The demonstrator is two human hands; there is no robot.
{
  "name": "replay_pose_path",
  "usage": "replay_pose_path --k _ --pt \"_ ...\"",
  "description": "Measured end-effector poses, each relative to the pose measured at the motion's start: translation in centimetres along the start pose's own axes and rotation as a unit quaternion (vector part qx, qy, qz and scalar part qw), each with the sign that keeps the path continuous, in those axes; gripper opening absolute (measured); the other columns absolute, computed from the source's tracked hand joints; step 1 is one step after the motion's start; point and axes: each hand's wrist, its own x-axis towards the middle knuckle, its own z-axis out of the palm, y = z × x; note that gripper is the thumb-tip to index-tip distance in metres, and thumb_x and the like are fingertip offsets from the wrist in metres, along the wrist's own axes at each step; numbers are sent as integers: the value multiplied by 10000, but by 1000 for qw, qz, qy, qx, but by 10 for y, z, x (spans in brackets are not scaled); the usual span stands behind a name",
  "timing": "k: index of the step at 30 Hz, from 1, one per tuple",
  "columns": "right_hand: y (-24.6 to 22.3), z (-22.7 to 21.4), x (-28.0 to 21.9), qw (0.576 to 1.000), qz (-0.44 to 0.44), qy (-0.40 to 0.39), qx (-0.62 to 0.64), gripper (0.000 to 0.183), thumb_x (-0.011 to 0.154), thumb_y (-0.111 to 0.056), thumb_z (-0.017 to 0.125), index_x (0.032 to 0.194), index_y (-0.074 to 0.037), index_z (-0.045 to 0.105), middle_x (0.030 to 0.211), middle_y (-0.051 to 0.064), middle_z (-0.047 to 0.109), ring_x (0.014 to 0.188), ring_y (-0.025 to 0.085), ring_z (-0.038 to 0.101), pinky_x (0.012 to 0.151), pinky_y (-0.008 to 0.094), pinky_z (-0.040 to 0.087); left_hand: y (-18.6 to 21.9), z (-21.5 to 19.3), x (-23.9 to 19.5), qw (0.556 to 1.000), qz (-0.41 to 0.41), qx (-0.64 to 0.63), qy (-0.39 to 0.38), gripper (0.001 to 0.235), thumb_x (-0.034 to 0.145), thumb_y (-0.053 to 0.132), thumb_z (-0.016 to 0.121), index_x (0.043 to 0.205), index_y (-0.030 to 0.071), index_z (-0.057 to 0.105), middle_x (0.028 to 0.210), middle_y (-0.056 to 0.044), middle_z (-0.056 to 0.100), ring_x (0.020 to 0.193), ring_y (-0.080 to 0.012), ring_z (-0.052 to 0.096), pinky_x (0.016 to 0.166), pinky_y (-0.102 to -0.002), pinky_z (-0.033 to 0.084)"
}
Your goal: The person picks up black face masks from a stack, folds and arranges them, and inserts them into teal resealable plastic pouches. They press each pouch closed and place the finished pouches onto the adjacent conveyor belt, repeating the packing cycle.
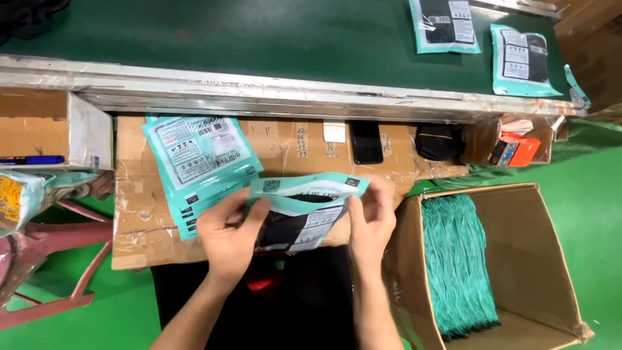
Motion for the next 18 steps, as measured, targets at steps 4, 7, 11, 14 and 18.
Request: replay_pose_path --k 4,7,11,14,18 --pt "45 -26 5 990 49 -35 129 163 969 51 655 1131 48 665 1022 54 692 928 106 628 867 240 495 16 3 5 999 32 -19 -4 167 921 -7 743 1086 12 762 847 -64 735 733 -93 648 670 -245 526" --pt "52 -35 4 975 88 -64 196 89 995 17 662 1078 48 669 1004 64 695 882 109 632 817 260 509 24 0 3 964 199 174 -3 160 902 21 749 1059 -3 728 904 -52 746 804 -97 708 740 -256 557" --pt "31 -19 1 971 145 -36 189 81 970 -21 665 1041 18 666 956 54 686 828 102 631 763 258 507 17 5 0 976 163 146 -12 100 870 28 740 964 -2 722 825 -60 724 720 -119 672 663 -263 532" --pt "44 -23 -4 966 173 -65 182 61 960 -25 666 1012 8 664 944 57 689 822 105 634 771 266 516 18 9 2 986 110 117 -33 96 868 30 747 958 0 734 828 -60 746 698 -130 677 640 -266 533" --pt "43 -23 -8 969 117 -106 190 47 990 -13 696 995 15 657 977 37 650 882 96 604 826 253 493 16 8 6 975 175 129 -49 86 891 25 743 974 5 732 931 -72 761 815 -122 728 719 -254 559"
